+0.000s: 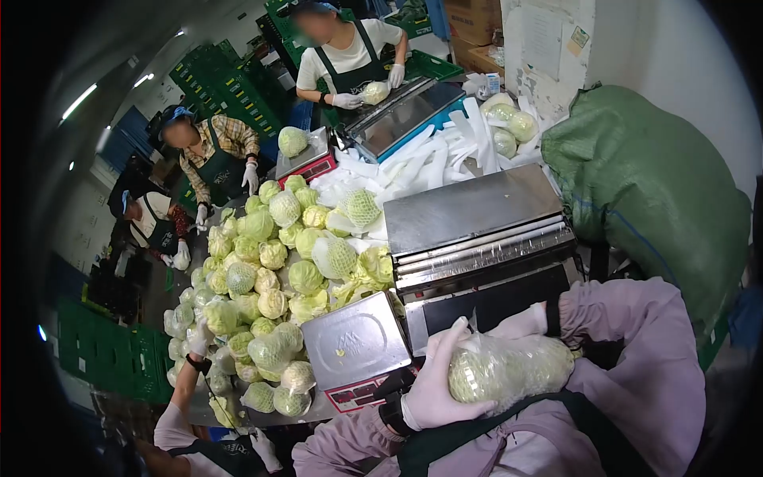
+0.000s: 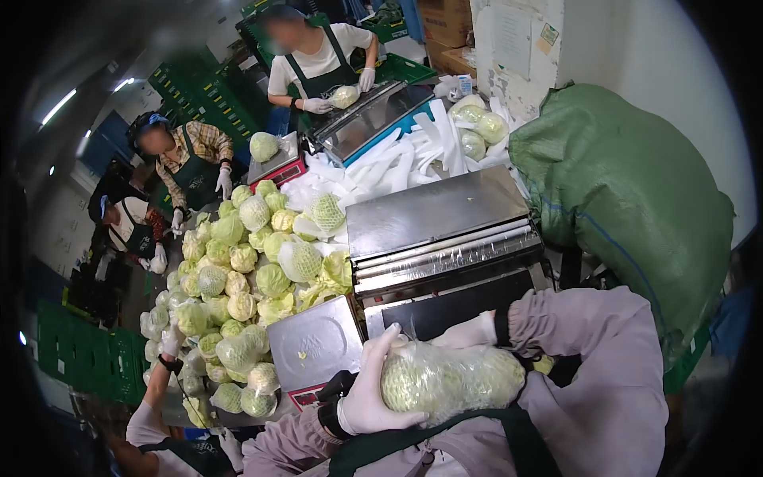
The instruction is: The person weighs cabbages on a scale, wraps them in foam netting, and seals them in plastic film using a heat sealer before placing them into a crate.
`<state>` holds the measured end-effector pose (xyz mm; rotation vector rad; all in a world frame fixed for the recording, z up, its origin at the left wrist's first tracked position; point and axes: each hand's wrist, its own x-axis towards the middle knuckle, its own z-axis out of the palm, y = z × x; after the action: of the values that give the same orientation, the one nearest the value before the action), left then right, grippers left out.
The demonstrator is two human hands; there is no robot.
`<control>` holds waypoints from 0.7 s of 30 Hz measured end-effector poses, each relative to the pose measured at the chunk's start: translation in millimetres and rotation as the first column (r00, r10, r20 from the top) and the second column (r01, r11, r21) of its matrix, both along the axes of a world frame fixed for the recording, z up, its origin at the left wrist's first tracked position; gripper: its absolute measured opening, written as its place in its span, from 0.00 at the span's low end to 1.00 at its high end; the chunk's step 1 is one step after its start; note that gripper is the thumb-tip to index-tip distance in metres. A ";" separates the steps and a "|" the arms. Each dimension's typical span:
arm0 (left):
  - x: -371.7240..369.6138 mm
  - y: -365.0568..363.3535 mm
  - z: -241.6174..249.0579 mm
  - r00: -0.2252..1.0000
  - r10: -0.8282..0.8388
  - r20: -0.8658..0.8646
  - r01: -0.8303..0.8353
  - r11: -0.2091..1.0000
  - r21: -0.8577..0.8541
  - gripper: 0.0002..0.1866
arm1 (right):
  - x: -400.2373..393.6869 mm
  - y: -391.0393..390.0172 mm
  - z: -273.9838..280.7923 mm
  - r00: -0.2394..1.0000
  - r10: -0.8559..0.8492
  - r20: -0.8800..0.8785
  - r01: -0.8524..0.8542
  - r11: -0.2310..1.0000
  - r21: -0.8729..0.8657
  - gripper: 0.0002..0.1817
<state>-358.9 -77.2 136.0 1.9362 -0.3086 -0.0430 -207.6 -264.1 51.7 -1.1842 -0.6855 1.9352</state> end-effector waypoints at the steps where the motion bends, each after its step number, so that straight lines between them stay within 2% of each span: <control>1: 2.7 0.0 3.9 0.999 -0.014 0.046 0.012 0.999 0.038 0.63 | 6.3 -5.9 1.7 0.977 -0.145 -0.159 0.118 0.979 -0.165 0.29; 2: 5.6 0.4 5.8 0.995 -0.029 0.091 0.022 0.997 0.076 0.64 | 12.9 -12.1 5.1 0.908 -0.305 -0.288 0.201 0.918 -0.341 0.30; 3: 8.9 2.6 1.8 0.994 -0.039 0.102 0.034 0.998 0.047 0.63 | 20.7 -20.7 21.3 0.908 -0.245 -0.339 0.178 0.960 -0.217 0.32; 4: 16.9 2.7 -3.6 0.994 -0.029 0.102 0.025 0.999 0.046 0.63 | 32.7 -25.0 18.4 0.994 -0.071 0.078 0.059 0.987 0.147 0.34; 6: 33.7 -3.7 -6.3 0.994 -0.005 0.109 0.018 0.992 -0.122 0.65 | 39.9 -24.9 31.4 0.996 -0.015 0.085 0.004 0.990 0.138 0.31; 7: 40.2 -10.2 -3.6 0.994 0.073 0.077 -0.054 0.975 -0.216 0.60 | 45.8 -24.2 30.8 0.997 -0.016 0.081 0.005 0.990 0.138 0.31; 8: 51.5 -9.1 4.6 0.995 0.073 0.074 -0.055 0.974 -0.218 0.60 | 53.5 -24.3 29.8 0.980 -0.016 0.200 -0.015 0.988 0.151 0.31; 9: 63.2 -4.1 12.7 0.987 -0.029 0.159 0.005 0.989 0.149 0.56 | 62.3 -24.1 30.0 0.948 -0.015 0.317 -0.038 0.986 0.161 0.31; 10: 75.9 -0.8 17.7 0.968 -0.153 0.199 0.035 0.866 0.499 0.52 | 71.8 -24.3 34.7 0.949 -0.010 0.315 -0.042 0.986 0.159 0.31; 11: 89.0 -2.3 17.5 0.958 -0.247 0.144 0.140 0.844 0.518 0.47 | 81.6 -23.7 43.1 0.912 0.001 0.411 -0.100 0.971 0.218 0.30; 12: 95.6 -0.2 11.4 0.980 -0.197 -0.012 0.189 0.919 0.346 0.49 | 92.7 -19.6 46.7 0.864 0.017 0.503 -0.177 0.946 0.273 0.30; 13: 107.4 1.4 9.5 0.986 -0.165 0.003 0.151 0.907 0.394 0.49 | 108.0 -21.5 40.8 0.837 0.070 0.543 -0.185 0.969 0.161 0.29; 14: 120.8 3.4 7.5 0.991 -0.135 0.016 0.114 0.890 0.442 0.50 | 124.9 -23.7 39.9 0.874 0.007 0.487 -0.112 0.976 0.187 0.27; 16: 141.0 10.4 -3.1 1.000 -0.011 -0.017 0.015 0.976 0.217 0.51 | 174.3 -25.1 63.8 0.783 -0.028 0.622 -0.090 0.983 0.158 0.25; 18: 154.4 24.4 -17.0 0.994 0.082 -0.069 -0.065 0.973 0.220 0.50 | 242.4 -32.0 75.3 0.699 -0.151 0.699 0.127 0.988 0.087 0.24; 19: 158.0 32.2 -22.1 0.992 0.103 -0.077 -0.085 0.974 0.209 0.45 | 276.5 -32.7 84.8 0.612 -0.248 0.751 0.187 0.968 0.167 0.23; 20: 158.4 40.3 -30.4 0.981 0.147 -0.124 -0.114 0.964 0.239 0.41 | 328.6 -44.5 54.4 0.367 -0.334 0.868 0.183 0.941 0.285 0.21; 21: 155.9 46.6 -41.6 0.960 0.229 -0.160 -0.175 0.940 0.291 0.39 | 363.6 -39.2 55.3 0.313 -0.497 0.809 0.291 0.861 0.416 0.23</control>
<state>-203.0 -30.6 94.4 2.2114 0.0305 -0.1424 156.1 -303.3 107.0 -2.0444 -0.9547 0.6204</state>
